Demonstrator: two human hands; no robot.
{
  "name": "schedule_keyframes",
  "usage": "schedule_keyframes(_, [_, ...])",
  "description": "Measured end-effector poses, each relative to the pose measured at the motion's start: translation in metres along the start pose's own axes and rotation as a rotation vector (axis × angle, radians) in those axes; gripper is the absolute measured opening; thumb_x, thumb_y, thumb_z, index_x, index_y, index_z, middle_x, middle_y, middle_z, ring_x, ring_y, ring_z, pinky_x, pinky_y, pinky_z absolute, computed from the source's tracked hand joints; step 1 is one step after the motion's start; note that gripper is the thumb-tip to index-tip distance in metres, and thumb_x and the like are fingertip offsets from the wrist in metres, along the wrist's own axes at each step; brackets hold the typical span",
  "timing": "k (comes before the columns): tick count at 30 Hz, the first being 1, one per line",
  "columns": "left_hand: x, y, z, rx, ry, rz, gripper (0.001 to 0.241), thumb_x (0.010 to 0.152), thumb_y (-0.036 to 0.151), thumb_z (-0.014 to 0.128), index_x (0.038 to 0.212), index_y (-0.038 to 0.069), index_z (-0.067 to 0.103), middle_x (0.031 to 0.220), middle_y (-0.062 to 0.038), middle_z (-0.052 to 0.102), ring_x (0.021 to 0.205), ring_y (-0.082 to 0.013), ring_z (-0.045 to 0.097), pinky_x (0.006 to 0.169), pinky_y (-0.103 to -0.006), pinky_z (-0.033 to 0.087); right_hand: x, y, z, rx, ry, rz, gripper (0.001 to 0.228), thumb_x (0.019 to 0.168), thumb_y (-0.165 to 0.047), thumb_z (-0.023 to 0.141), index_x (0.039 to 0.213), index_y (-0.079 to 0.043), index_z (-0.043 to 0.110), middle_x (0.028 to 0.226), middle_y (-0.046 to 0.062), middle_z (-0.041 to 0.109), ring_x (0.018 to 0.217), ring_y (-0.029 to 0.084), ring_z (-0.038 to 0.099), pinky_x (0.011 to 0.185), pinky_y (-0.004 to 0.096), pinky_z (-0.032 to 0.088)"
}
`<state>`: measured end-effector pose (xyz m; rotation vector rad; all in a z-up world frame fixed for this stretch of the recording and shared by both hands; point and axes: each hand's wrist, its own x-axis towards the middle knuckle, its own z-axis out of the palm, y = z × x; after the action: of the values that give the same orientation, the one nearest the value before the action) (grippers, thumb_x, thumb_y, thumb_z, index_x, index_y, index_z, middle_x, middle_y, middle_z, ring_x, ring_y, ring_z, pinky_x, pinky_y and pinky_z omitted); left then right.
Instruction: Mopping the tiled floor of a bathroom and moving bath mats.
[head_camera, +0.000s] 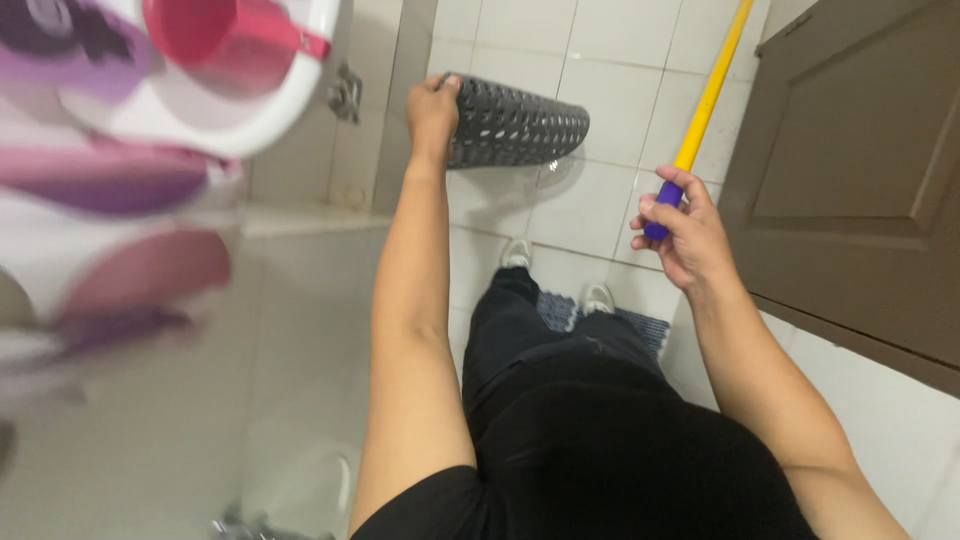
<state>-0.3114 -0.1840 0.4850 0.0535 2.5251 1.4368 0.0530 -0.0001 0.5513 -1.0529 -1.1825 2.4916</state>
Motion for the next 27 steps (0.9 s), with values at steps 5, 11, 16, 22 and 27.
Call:
schedule_keyframes(5, [-0.079,-0.024,-0.002,-0.057,0.141,-0.094,0.025,0.089,0.024,0.069,0.097,0.002,0.078,0.085,-0.015,0.079,0.079,-0.0235,0.074,0.077,-0.0372,0.055,-0.005,-0.009,-0.036,-0.135,-0.137,0.135,0.053,0.094,-0.005,0.068,0.142,-0.011,0.047,0.104,0.008,0.065,0.083,0.021,0.068,0.065,0.037,0.058])
schedule_keyframes(11, [-0.174,-0.089,-0.012,-0.053,0.425,-0.094,0.034,0.088,0.032,0.072,0.104,0.002,0.076,0.101,-0.020,0.074,0.093,-0.0322,0.072,0.086,-0.0411,0.054,-0.003,0.032,-0.010,-0.450,-0.249,0.156,0.042,0.095,-0.011,0.072,0.131,-0.008,0.051,0.101,0.007,0.063,0.078,0.021,0.068,0.059,0.035,0.057])
schedule_keyframes(16, [-0.255,-0.130,-0.036,-0.170,0.518,-0.280,0.037,0.089,0.035,0.071,0.107,0.003,0.076,0.110,-0.021,0.068,0.101,-0.0365,0.068,0.090,-0.0431,0.052,-0.050,0.065,0.048,-0.917,-0.481,0.118,0.041,0.090,-0.026,0.078,0.120,-0.003,0.063,0.093,0.010,0.070,0.073,0.019,0.069,0.061,0.036,0.059])
schedule_keyframes(22, [-0.357,-0.185,-0.076,-0.185,0.605,-0.304,0.035,0.092,0.037,0.068,0.100,0.003,0.074,0.099,-0.020,0.068,0.094,-0.0367,0.067,0.085,-0.0436,0.052,-0.137,0.123,0.122,-1.438,-0.991,-0.316,0.057,0.076,-0.029,0.089,0.122,-0.008,0.062,0.077,0.012,0.075,0.069,0.024,0.074,0.065,0.039,0.058])
schedule_keyframes(27, [-0.451,-0.242,-0.121,-0.223,0.732,-0.358,0.036,0.092,0.038,0.067,0.092,0.003,0.072,0.088,-0.018,0.067,0.085,-0.0338,0.066,0.078,-0.0435,0.051,-0.207,0.189,0.138,-1.542,-1.276,-0.685,0.040,0.087,-0.021,0.078,0.124,-0.013,0.065,0.073,0.012,0.072,0.068,0.033,0.072,0.063,0.044,0.056])
